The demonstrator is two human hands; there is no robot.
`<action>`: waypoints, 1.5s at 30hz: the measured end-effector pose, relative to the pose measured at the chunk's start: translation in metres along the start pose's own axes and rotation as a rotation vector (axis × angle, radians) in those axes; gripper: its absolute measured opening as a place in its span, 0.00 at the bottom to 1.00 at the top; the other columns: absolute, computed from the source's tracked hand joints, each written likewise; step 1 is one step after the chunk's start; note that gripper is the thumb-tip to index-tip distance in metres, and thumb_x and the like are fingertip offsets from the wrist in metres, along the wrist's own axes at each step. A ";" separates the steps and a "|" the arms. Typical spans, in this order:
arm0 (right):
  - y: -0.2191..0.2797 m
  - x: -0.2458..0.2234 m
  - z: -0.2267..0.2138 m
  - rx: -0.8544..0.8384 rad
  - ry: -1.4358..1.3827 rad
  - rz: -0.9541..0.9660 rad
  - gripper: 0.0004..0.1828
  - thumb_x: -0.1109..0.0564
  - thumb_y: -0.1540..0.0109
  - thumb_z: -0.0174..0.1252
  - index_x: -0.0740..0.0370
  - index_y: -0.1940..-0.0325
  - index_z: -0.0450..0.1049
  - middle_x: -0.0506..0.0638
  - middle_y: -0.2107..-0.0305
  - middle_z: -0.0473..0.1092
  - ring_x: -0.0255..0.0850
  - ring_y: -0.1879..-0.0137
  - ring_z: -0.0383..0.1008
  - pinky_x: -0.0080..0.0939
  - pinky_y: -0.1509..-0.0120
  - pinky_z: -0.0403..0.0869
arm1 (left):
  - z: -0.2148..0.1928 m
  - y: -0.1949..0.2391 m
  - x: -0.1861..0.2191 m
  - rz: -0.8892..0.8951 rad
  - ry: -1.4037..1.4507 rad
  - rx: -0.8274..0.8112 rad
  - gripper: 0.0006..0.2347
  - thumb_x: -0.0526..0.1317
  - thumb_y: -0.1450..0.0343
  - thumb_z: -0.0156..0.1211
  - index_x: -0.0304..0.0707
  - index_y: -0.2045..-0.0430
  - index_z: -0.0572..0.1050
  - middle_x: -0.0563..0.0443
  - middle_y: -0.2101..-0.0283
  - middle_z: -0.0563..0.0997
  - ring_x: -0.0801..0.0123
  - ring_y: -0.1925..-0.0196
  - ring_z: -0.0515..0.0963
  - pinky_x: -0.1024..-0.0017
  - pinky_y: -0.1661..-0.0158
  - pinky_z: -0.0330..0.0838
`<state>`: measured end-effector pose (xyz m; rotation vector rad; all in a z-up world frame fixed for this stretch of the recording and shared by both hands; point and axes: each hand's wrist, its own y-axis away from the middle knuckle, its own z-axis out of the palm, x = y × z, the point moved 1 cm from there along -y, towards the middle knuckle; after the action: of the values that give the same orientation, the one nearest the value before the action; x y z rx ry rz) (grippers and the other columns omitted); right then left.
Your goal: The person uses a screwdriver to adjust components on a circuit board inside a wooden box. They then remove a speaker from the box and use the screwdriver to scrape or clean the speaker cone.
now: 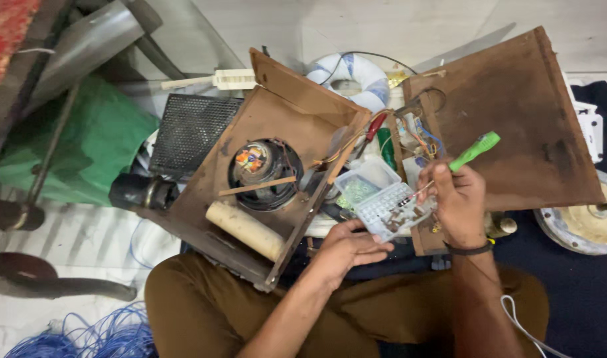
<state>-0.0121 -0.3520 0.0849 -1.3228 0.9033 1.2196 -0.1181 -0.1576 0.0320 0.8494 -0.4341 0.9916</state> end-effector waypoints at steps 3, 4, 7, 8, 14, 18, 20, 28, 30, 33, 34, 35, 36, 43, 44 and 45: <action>-0.001 -0.010 0.001 -0.059 -0.009 -0.005 0.19 0.47 0.27 0.53 0.68 0.60 0.71 0.51 0.70 0.72 0.35 0.68 0.74 0.34 0.63 0.75 | 0.009 0.004 -0.005 0.015 -0.004 -0.015 0.18 0.31 0.32 0.62 0.23 0.48 0.71 0.39 0.53 0.83 0.59 0.55 0.86 0.66 0.51 0.82; 0.002 -0.011 0.004 -0.046 -0.005 -0.002 0.19 0.47 0.28 0.54 0.68 0.59 0.71 0.51 0.70 0.72 0.35 0.68 0.74 0.34 0.63 0.75 | 0.009 0.008 -0.006 0.013 -0.003 -0.009 0.18 0.31 0.32 0.63 0.24 0.48 0.70 0.39 0.53 0.83 0.59 0.55 0.86 0.66 0.51 0.82; 0.004 -0.017 0.006 -0.023 0.001 -0.002 0.18 0.47 0.28 0.54 0.68 0.59 0.72 0.51 0.71 0.72 0.35 0.69 0.73 0.34 0.65 0.74 | 0.012 0.016 -0.005 0.045 -0.006 -0.021 0.19 0.31 0.31 0.64 0.23 0.47 0.70 0.39 0.53 0.82 0.59 0.55 0.86 0.65 0.52 0.82; 0.004 -0.019 0.008 -0.022 -0.011 0.004 0.19 0.47 0.28 0.54 0.68 0.59 0.71 0.51 0.71 0.72 0.35 0.69 0.73 0.34 0.64 0.75 | 0.010 0.018 -0.001 0.071 -0.015 -0.036 0.19 0.31 0.31 0.64 0.22 0.47 0.70 0.38 0.53 0.83 0.60 0.55 0.86 0.66 0.52 0.82; 0.000 -0.030 0.039 -0.052 -0.056 -0.063 0.19 0.48 0.27 0.55 0.68 0.59 0.72 0.52 0.71 0.72 0.36 0.68 0.73 0.35 0.64 0.74 | -0.004 0.035 0.042 0.179 -0.077 0.011 0.18 0.29 0.32 0.63 0.26 0.47 0.69 0.38 0.53 0.83 0.60 0.55 0.86 0.67 0.52 0.82; -0.017 -0.030 0.075 -0.120 -0.061 -0.070 0.18 0.49 0.28 0.55 0.68 0.60 0.73 0.51 0.71 0.73 0.36 0.69 0.74 0.35 0.65 0.75 | -0.027 0.049 0.077 0.214 -0.089 0.090 0.18 0.28 0.33 0.61 0.24 0.49 0.70 0.37 0.53 0.84 0.59 0.54 0.86 0.67 0.51 0.82; -0.024 -0.024 0.097 -0.121 -0.099 -0.028 0.17 0.49 0.29 0.55 0.67 0.60 0.74 0.50 0.71 0.73 0.35 0.70 0.74 0.35 0.65 0.75 | -0.042 0.056 0.088 0.225 -0.090 0.116 0.17 0.28 0.32 0.60 0.25 0.49 0.70 0.38 0.53 0.83 0.60 0.54 0.85 0.67 0.50 0.81; -0.056 0.013 0.165 -0.172 -0.130 0.060 0.18 0.48 0.28 0.54 0.66 0.62 0.74 0.49 0.74 0.73 0.34 0.71 0.74 0.34 0.67 0.74 | -0.129 0.045 0.116 0.274 -0.109 0.266 0.15 0.28 0.32 0.58 0.26 0.51 0.72 0.39 0.53 0.83 0.60 0.54 0.85 0.66 0.52 0.81; -0.062 0.022 0.177 -0.200 -0.112 0.057 0.19 0.48 0.28 0.55 0.66 0.63 0.74 0.48 0.74 0.73 0.34 0.72 0.75 0.34 0.67 0.75 | -0.148 0.035 0.118 0.279 -0.084 0.266 0.14 0.28 0.32 0.57 0.24 0.52 0.72 0.39 0.53 0.83 0.59 0.54 0.85 0.65 0.51 0.82; -0.070 0.037 0.195 -0.196 -0.148 0.159 0.17 0.48 0.29 0.55 0.64 0.64 0.71 0.49 0.74 0.74 0.35 0.73 0.74 0.34 0.69 0.73 | -0.169 0.019 0.118 0.216 -0.064 0.293 0.14 0.29 0.31 0.56 0.22 0.51 0.71 0.39 0.53 0.82 0.58 0.53 0.85 0.64 0.51 0.82; -0.072 0.040 0.200 -0.200 -0.120 0.156 0.17 0.48 0.30 0.55 0.64 0.64 0.71 0.49 0.74 0.74 0.34 0.73 0.74 0.34 0.69 0.73 | -0.174 0.016 0.117 0.206 -0.056 0.295 0.15 0.28 0.31 0.56 0.22 0.51 0.71 0.38 0.53 0.82 0.57 0.53 0.85 0.64 0.51 0.82; -0.074 0.044 0.203 -0.204 -0.090 0.152 0.18 0.48 0.30 0.55 0.65 0.64 0.72 0.49 0.75 0.74 0.34 0.73 0.74 0.34 0.69 0.73 | -0.176 0.012 0.115 0.196 -0.046 0.296 0.15 0.28 0.32 0.55 0.22 0.50 0.71 0.37 0.53 0.82 0.57 0.54 0.85 0.63 0.51 0.83; -0.077 0.047 0.205 -0.208 -0.059 0.149 0.18 0.48 0.30 0.55 0.65 0.64 0.72 0.49 0.75 0.74 0.34 0.73 0.74 0.34 0.69 0.72 | -0.178 0.009 0.113 0.185 -0.036 0.296 0.16 0.28 0.32 0.55 0.22 0.50 0.71 0.36 0.52 0.82 0.56 0.54 0.85 0.63 0.51 0.83; -0.092 0.069 0.212 -0.224 -0.067 0.197 0.16 0.48 0.30 0.55 0.64 0.63 0.73 0.47 0.74 0.73 0.33 0.71 0.74 0.34 0.65 0.73 | -0.192 -0.008 0.104 0.178 -0.083 0.380 0.17 0.28 0.32 0.56 0.23 0.47 0.70 0.38 0.52 0.82 0.59 0.53 0.85 0.68 0.53 0.82; -0.092 0.071 0.212 -0.231 -0.060 0.189 0.17 0.48 0.30 0.56 0.64 0.63 0.73 0.47 0.74 0.73 0.33 0.71 0.74 0.34 0.65 0.73 | -0.194 -0.008 0.102 0.184 -0.081 0.381 0.17 0.28 0.31 0.56 0.23 0.47 0.70 0.38 0.51 0.82 0.59 0.53 0.85 0.68 0.53 0.82; -0.093 0.073 0.213 -0.237 -0.055 0.182 0.17 0.48 0.29 0.56 0.65 0.64 0.74 0.48 0.74 0.73 0.33 0.71 0.74 0.34 0.65 0.73 | -0.197 -0.008 0.101 0.189 -0.082 0.383 0.17 0.29 0.31 0.56 0.23 0.47 0.70 0.39 0.51 0.82 0.60 0.53 0.85 0.69 0.54 0.82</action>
<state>0.0571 -0.1209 0.0531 -1.4077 0.8748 1.5352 -0.0704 0.0516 -0.0241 1.2127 -0.4053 1.2408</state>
